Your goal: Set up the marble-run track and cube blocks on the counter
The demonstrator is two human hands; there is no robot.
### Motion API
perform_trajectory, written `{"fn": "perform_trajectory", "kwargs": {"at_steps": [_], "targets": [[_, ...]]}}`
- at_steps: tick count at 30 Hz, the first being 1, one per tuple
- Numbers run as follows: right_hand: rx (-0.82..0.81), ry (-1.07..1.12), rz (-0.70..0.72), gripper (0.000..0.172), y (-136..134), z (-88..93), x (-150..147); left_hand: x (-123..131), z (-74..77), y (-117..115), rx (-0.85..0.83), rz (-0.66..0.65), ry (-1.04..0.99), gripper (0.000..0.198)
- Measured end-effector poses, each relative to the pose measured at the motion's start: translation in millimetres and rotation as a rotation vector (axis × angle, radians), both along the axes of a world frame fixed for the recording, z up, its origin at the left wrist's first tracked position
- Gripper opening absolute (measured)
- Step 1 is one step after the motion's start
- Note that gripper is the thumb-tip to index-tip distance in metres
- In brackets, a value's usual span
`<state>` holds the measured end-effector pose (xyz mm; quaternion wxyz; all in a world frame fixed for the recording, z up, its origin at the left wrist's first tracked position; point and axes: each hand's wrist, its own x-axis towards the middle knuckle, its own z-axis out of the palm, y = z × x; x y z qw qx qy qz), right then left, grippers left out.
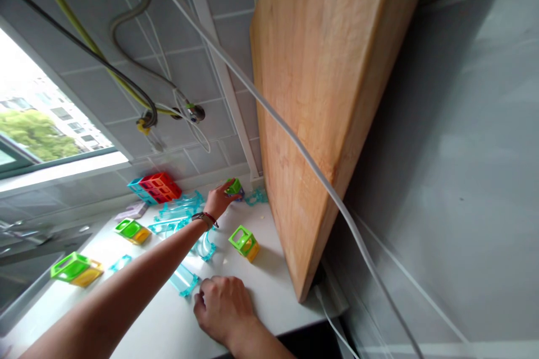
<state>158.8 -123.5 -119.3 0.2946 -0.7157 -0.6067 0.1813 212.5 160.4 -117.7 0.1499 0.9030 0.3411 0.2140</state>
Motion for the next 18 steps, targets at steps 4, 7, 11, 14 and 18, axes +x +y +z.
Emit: {"fn": "perform_trajectory", "kwargs": {"at_steps": [4,7,11,14,18], "targets": [[-0.006,0.015,0.01,0.023,0.7,-0.6,0.7,1.2,-0.6,-4.0,-0.018,0.02,-0.001,0.048],[0.004,0.017,0.005,0.022,0.5,-1.2,0.6,0.6,-2.0,-5.6,-0.017,0.01,-0.009,0.047],[0.012,0.008,0.003,0.022,-1.2,-1.6,-0.5,-5.9,-2.5,-4.1,0.017,-0.073,-0.006,0.056],[0.02,0.003,0.004,0.022,-2.0,-2.3,-1.3,-16.3,-1.2,-0.4,0.064,-0.174,0.019,0.078],[0.034,0.011,0.013,0.022,-1.1,-5.0,-2.5,-39.6,6.6,11.2,0.124,-0.237,0.076,0.093]]}}
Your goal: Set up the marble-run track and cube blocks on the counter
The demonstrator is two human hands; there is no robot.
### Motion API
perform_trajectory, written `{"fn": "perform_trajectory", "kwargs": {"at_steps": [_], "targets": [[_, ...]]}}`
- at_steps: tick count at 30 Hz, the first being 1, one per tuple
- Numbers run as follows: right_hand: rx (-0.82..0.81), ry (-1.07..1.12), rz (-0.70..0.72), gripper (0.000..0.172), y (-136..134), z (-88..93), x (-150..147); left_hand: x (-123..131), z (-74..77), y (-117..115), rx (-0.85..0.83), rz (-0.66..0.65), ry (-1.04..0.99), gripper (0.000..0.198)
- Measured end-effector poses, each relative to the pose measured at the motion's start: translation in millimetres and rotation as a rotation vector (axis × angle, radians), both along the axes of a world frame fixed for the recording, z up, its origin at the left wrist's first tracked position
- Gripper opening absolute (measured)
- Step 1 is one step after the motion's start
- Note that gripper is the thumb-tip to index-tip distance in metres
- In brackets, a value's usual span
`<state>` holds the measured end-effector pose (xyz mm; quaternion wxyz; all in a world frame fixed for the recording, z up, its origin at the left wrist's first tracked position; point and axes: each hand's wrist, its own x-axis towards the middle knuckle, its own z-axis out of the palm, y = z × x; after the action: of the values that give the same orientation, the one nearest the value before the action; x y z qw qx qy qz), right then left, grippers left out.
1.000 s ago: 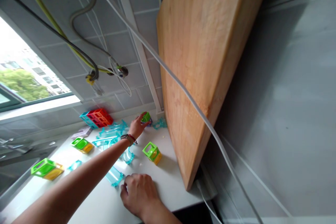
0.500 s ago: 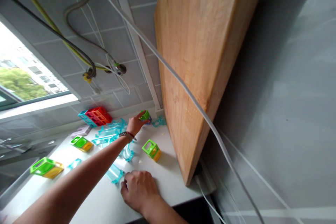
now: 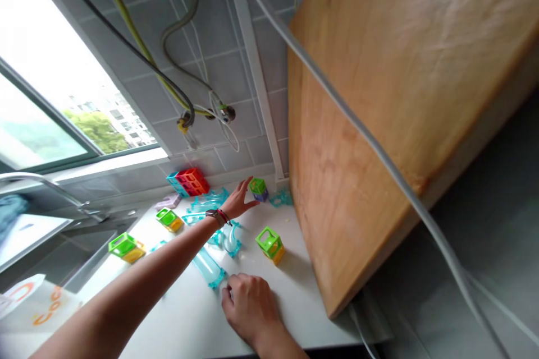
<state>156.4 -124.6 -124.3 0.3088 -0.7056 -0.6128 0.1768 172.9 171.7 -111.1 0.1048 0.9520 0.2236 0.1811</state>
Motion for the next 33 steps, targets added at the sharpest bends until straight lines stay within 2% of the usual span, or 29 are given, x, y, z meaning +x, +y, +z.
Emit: {"fn": "perform_trajectory", "kwargs": {"at_steps": [5,9,13,18,22,29,33], "targets": [[0.027,0.004,0.003,0.018,-0.3,-5.3,-1.3,-48.5,27.1,31.7,0.094,0.044,0.124,0.058],[0.035,0.001,0.012,0.017,-1.7,-9.9,-2.1,-91.1,53.7,69.5,0.174,0.195,0.245,0.038],[0.042,0.006,0.01,0.015,-1.0,-16.1,-2.8,-120.5,76.0,106.3,0.238,0.447,0.293,0.037],[0.046,-0.017,0.005,0.012,1.0,-23.2,-3.9,-130.7,95.1,141.3,0.276,0.661,0.257,0.041],[0.043,-0.013,-0.007,0.012,1.2,-23.4,-4.6,-125.9,98.5,157.1,0.238,0.714,0.25,0.041],[0.034,0.001,-0.004,0.013,1.9,-22.5,-4.0,-115.0,86.8,161.8,0.118,0.664,0.292,0.04],[0.032,-0.013,0.006,0.015,1.5,-23.2,-4.0,-110.6,86.3,166.0,0.09,0.659,0.255,0.039]]}}
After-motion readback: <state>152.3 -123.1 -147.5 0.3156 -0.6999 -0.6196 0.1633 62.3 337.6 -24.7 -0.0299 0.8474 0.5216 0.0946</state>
